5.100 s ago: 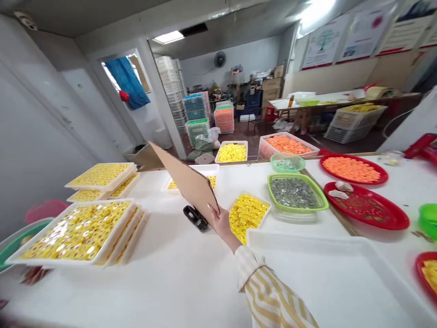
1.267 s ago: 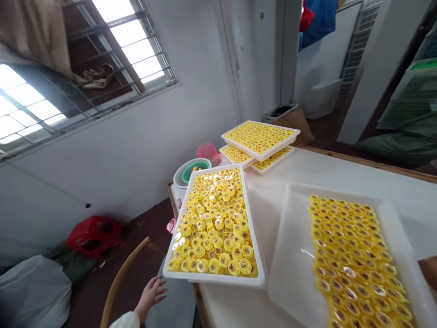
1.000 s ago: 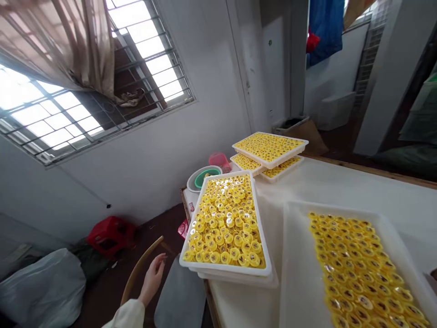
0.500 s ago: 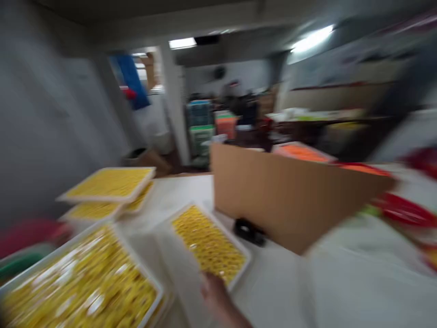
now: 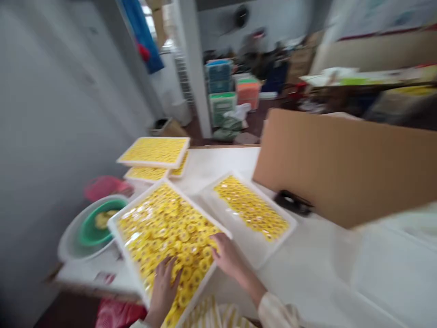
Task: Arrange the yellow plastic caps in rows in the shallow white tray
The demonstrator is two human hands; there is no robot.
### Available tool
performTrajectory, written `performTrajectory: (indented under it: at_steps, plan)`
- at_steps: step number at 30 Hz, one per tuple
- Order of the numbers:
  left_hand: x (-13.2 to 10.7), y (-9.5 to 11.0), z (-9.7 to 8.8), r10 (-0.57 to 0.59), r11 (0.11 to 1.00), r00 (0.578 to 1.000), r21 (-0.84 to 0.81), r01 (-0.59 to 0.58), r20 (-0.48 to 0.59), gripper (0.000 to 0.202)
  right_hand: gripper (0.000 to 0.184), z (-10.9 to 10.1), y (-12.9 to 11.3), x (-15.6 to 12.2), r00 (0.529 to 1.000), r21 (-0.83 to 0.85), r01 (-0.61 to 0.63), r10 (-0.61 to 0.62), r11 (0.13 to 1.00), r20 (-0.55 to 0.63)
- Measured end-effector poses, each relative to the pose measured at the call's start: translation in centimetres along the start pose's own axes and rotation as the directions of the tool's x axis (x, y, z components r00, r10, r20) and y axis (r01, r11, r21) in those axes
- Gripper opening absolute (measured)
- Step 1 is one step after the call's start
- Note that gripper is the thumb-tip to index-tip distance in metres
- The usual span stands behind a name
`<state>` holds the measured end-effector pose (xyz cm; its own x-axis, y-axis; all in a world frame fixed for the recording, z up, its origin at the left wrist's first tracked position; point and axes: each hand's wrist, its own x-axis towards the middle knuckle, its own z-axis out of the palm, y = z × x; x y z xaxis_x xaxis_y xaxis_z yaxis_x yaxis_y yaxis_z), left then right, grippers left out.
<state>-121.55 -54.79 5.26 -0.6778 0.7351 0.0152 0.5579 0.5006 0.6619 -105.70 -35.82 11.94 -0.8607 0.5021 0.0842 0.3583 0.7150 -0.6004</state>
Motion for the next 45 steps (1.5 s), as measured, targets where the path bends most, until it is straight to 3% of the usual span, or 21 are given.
performTrajectory:
  at_steps: [3,8,12,17,23,30,34,37,40,42,45]
  plan:
    - [-1.7,0.0,-2.1,-0.002,0.993,1.000,0.119,0.004,-0.010,0.033,0.032,1.8,0.7,3.8,0.968,-0.037,0.189,-0.180,0.981,0.175]
    - [-0.3,1.4,-1.0,-0.060,0.991,0.998,0.123,0.059,0.009,0.034,0.031,4.2,-1.0,7.2,0.834,-0.094,0.440,-0.368,0.893,0.410]
    - [0.8,1.4,-0.1,-0.067,0.995,0.995,0.083,0.061,0.071,0.028,0.029,5.5,-1.7,8.1,0.778,-0.129,0.504,-0.384,0.854,0.497]
    - [1.7,1.3,-0.5,-0.025,1.000,0.987,-0.005,0.027,0.161,0.028,0.036,4.6,-0.8,7.2,0.744,-0.107,0.508,-0.373,0.855,0.554]
    - [2.0,0.4,-1.7,-0.020,0.995,0.973,-0.089,0.042,0.229,0.027,0.032,3.7,-1.0,6.0,0.773,-0.111,0.462,-0.338,0.880,0.537]
    - [2.0,0.0,-2.3,0.053,0.981,0.956,-0.193,0.005,0.290,0.033,0.029,6.2,-2.4,5.2,0.792,-0.209,0.486,-0.327,0.848,0.516]
    - [1.8,-0.3,-2.1,0.109,0.971,0.943,-0.237,-0.034,0.314,0.034,0.021,6.1,-2.4,4.4,0.790,-0.209,0.475,-0.309,0.855,0.530]
    - [1.2,-0.3,-1.7,0.105,0.972,0.950,-0.230,-0.036,0.295,0.034,0.020,4.9,-2.2,4.4,0.781,-0.158,0.458,-0.311,0.875,0.541]
    - [0.2,-0.2,-1.6,0.088,0.979,0.962,-0.198,-0.036,0.259,0.036,0.024,4.5,-2.1,5.7,0.825,-0.164,0.406,-0.283,0.899,0.490]
    - [-0.2,-0.3,-2.0,0.074,0.988,0.969,-0.152,-0.039,0.235,0.034,0.027,5.0,-2.3,6.9,0.853,-0.219,0.385,-0.255,0.897,0.456]
    - [0.0,-0.7,-3.2,0.023,1.000,0.987,-0.021,-0.020,0.161,0.031,0.025,6.5,-2.6,8.1,0.851,-0.263,0.397,-0.246,0.879,0.463]
